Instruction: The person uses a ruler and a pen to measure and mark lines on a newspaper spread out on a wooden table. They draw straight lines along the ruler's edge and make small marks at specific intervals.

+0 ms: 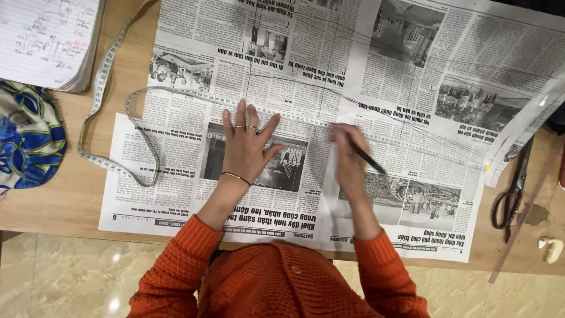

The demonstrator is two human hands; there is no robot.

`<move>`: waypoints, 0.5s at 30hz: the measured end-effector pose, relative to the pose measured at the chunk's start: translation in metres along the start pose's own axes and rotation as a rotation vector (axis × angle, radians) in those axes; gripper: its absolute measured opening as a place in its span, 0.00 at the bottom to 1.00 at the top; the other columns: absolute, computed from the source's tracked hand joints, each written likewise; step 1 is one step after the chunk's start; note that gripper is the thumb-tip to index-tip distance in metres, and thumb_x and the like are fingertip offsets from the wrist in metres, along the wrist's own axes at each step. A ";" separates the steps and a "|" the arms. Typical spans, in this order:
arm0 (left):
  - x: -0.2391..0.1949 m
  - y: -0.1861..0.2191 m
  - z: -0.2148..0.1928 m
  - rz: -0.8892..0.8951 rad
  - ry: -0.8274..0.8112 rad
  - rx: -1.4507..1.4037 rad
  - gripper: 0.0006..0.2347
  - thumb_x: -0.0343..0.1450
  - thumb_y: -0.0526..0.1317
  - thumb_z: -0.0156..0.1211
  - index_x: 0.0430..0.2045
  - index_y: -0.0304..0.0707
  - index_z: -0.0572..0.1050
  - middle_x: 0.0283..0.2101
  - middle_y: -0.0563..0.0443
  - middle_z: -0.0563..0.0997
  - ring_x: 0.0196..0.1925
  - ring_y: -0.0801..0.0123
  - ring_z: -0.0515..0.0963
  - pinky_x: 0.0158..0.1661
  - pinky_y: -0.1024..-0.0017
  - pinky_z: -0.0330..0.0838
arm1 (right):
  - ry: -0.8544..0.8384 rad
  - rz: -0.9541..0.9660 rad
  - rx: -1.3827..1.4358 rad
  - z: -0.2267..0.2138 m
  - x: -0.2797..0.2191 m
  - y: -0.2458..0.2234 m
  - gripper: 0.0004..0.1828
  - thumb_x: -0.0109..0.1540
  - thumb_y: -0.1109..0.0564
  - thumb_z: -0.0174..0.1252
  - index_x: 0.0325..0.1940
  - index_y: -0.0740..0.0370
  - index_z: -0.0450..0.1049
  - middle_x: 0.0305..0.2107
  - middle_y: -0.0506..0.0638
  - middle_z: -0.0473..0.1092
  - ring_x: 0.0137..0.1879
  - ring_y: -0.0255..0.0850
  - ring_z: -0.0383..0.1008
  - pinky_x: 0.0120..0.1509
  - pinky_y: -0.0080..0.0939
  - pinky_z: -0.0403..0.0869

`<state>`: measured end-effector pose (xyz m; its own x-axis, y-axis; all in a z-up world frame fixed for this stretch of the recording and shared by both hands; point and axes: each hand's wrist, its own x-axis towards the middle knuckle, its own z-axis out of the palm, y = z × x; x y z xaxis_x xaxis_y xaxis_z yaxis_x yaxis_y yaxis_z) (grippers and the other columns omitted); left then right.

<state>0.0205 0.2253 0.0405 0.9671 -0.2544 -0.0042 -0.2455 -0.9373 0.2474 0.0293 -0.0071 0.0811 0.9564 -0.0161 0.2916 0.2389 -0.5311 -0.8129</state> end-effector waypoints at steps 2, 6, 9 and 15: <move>0.000 0.001 -0.003 -0.003 -0.024 0.008 0.29 0.75 0.67 0.32 0.71 0.63 0.54 0.66 0.31 0.59 0.75 0.34 0.50 0.68 0.32 0.36 | -0.098 0.072 0.130 0.033 0.010 -0.015 0.08 0.72 0.56 0.52 0.46 0.62 0.73 0.32 0.52 0.72 0.38 0.40 0.75 0.47 0.41 0.73; 0.001 0.003 -0.004 -0.033 -0.040 -0.014 0.28 0.75 0.66 0.36 0.70 0.65 0.55 0.68 0.32 0.59 0.76 0.35 0.48 0.68 0.31 0.36 | -0.060 0.079 0.285 0.087 0.018 0.031 0.08 0.70 0.58 0.54 0.40 0.62 0.64 0.25 0.51 0.71 0.29 0.35 0.72 0.35 0.32 0.71; 0.000 0.003 -0.002 -0.037 -0.045 0.009 0.28 0.74 0.66 0.39 0.70 0.65 0.55 0.68 0.32 0.60 0.76 0.36 0.48 0.68 0.32 0.38 | -0.008 0.026 0.215 0.101 0.013 0.047 0.10 0.71 0.57 0.53 0.36 0.61 0.63 0.22 0.50 0.68 0.26 0.34 0.67 0.32 0.34 0.65; 0.001 0.004 0.002 -0.039 -0.029 0.044 0.28 0.74 0.65 0.42 0.70 0.65 0.56 0.67 0.32 0.61 0.76 0.37 0.48 0.68 0.32 0.40 | 0.006 -0.017 0.149 0.100 0.014 0.039 0.12 0.71 0.59 0.51 0.32 0.60 0.62 0.18 0.50 0.64 0.24 0.36 0.63 0.30 0.36 0.62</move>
<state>0.0202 0.2203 0.0392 0.9738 -0.2237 -0.0408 -0.2111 -0.9560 0.2039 0.0693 0.0568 0.0025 0.9510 -0.0138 0.3088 0.2779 -0.3993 -0.8737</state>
